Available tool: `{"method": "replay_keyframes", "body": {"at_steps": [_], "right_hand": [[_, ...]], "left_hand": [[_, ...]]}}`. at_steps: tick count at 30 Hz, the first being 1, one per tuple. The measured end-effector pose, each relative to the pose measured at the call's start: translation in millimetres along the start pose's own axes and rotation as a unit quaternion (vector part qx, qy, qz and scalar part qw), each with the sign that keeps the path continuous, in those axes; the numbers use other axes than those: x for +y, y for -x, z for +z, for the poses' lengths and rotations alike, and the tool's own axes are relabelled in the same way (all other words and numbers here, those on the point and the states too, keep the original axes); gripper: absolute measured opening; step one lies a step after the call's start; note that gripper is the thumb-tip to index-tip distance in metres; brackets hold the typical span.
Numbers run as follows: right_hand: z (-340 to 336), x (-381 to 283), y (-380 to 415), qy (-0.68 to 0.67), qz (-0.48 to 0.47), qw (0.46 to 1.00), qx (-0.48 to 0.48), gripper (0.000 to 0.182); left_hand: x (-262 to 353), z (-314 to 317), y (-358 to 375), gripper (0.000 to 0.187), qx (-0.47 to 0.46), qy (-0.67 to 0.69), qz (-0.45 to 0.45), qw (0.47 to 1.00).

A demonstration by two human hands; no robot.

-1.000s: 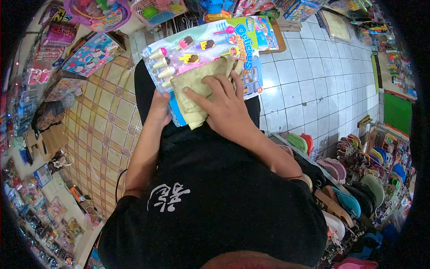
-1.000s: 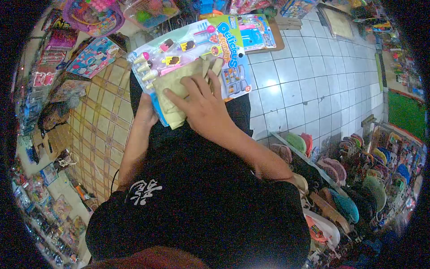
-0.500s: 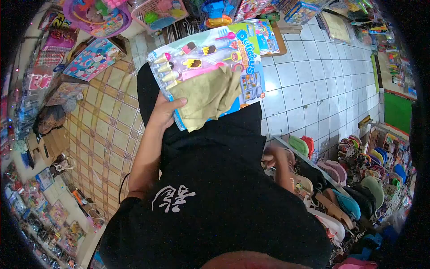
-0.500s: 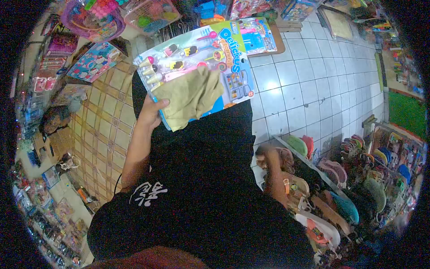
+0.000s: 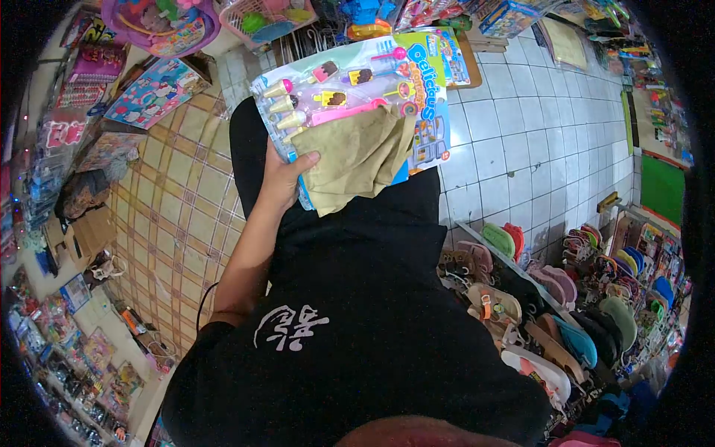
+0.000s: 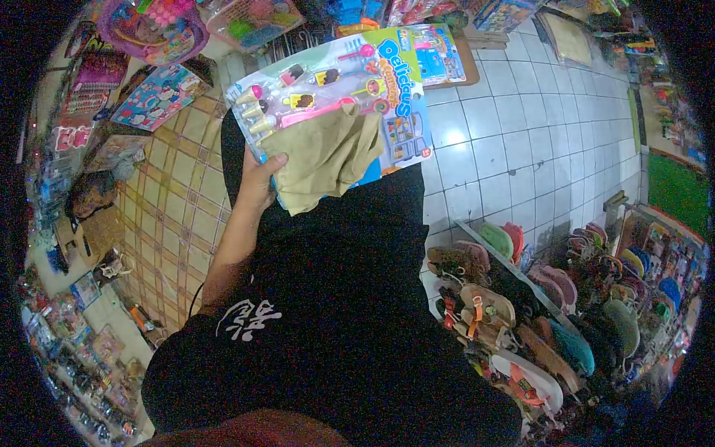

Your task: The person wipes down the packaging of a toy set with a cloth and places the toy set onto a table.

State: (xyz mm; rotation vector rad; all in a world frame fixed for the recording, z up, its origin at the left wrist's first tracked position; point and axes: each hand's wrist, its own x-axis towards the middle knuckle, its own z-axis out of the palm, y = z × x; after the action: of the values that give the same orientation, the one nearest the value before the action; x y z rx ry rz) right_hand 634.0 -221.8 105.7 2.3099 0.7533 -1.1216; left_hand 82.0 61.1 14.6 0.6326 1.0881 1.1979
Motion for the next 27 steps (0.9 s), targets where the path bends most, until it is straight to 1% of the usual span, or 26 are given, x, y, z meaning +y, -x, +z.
{"method": "replay_keyframes", "body": {"at_steps": [3, 6, 12, 15, 27], "right_hand": [[-3.1, -3.5, 10.2, -0.019, -0.006, 1.0, 0.005, 0.029], [-0.5, -11.0, 11.0, -0.032, -0.015, 0.999, 0.006, 0.028], [12.9, -37.8, 2.5, -0.051, -0.037, 0.998, -0.003, 0.026], [18.3, -48.9, 0.5, -0.055, -0.051, 0.997, -0.011, 0.025], [43.7, -89.8, -16.1, -0.047, -0.112, 0.992, -0.034, 0.022]], "left_hand": [[2.5, 2.7, -0.5, 0.084, -0.004, 0.018, -0.02, 1.0], [2.4, 0.7, -0.7, 0.082, -0.008, 0.042, -0.021, 0.999], [-1.8, -1.7, -1.0, 0.085, -0.01, 0.048, -0.026, 0.998], [-1.0, 0.0, 0.3, 0.085, -0.009, 0.04, -0.014, 0.999], [1.0, 3.6, 6.2, 0.084, 0.0, 0.053, -0.02, 0.998]]}}
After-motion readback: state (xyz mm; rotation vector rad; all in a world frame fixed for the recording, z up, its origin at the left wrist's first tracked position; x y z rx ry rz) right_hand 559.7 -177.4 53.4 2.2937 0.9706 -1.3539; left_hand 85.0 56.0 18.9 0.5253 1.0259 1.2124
